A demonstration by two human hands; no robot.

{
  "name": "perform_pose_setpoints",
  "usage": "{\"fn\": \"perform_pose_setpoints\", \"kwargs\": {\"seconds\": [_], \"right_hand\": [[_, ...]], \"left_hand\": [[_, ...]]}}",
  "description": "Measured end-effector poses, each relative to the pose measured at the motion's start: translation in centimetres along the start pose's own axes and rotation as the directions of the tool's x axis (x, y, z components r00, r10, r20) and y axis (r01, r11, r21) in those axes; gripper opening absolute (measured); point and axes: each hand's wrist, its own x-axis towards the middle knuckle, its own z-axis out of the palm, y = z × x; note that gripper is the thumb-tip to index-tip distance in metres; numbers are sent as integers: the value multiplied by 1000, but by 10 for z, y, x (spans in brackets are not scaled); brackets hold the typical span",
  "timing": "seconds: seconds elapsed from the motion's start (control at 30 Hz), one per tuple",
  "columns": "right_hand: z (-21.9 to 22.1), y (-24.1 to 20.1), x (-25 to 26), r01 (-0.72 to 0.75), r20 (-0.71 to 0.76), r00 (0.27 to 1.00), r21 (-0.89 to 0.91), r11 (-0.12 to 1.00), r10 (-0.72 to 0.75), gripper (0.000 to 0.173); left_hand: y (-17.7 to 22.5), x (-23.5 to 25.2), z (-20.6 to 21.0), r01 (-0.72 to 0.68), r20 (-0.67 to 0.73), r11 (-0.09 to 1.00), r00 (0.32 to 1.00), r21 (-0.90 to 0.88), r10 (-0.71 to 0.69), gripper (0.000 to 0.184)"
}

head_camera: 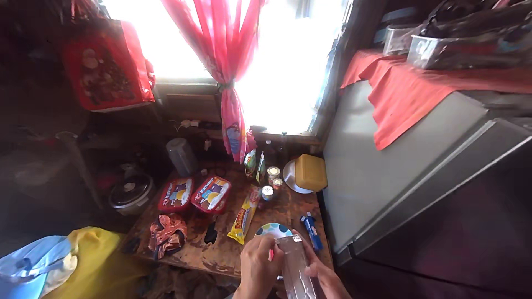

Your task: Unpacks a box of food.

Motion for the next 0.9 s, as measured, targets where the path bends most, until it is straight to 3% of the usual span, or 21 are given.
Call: {"fn": "perform_pose_setpoints", "kwargs": {"seconds": [0.1,0.23,0.4,0.53,0.63,0.7,0.77,0.83,0.9], "right_hand": [[-4,1,1,-13,39,999,104,994,9,80],[2,-6,-2,1,24,1000,-60,998,1,81],[-1,-2,-1,96,116,991,-312,945,-63,79],[15,-2,-3,66,-12,997,-328,942,-74,74],[16,-5,-2,-7,-122,992,-249,969,-24,74],[5,-7,1,-43,-115,993,-140,989,27,79],[-7,-8,4,-65,-37,997,-4,998,65,75],[-13,-8,5,-77,19,997,40,996,76,75],[-15,-7,5,-74,40,997,27,997,73,76]], "left_hand": [[0,1,-5,6,8,999,1000,-34,-6,12],[-1,6,-15,-3,119,997,993,-76,12,16],[-4,8,-9,-201,111,971,976,126,188,18],[-7,9,5,-281,59,928,960,246,275,18],[-10,7,6,-179,47,977,983,111,175,12],[-8,7,-1,3,107,991,994,-130,11,9],[-4,10,-10,223,229,903,963,-367,-144,9],[-4,12,-13,305,314,845,934,-440,-174,25],[-6,15,-16,295,379,865,916,-405,-135,42]]}}
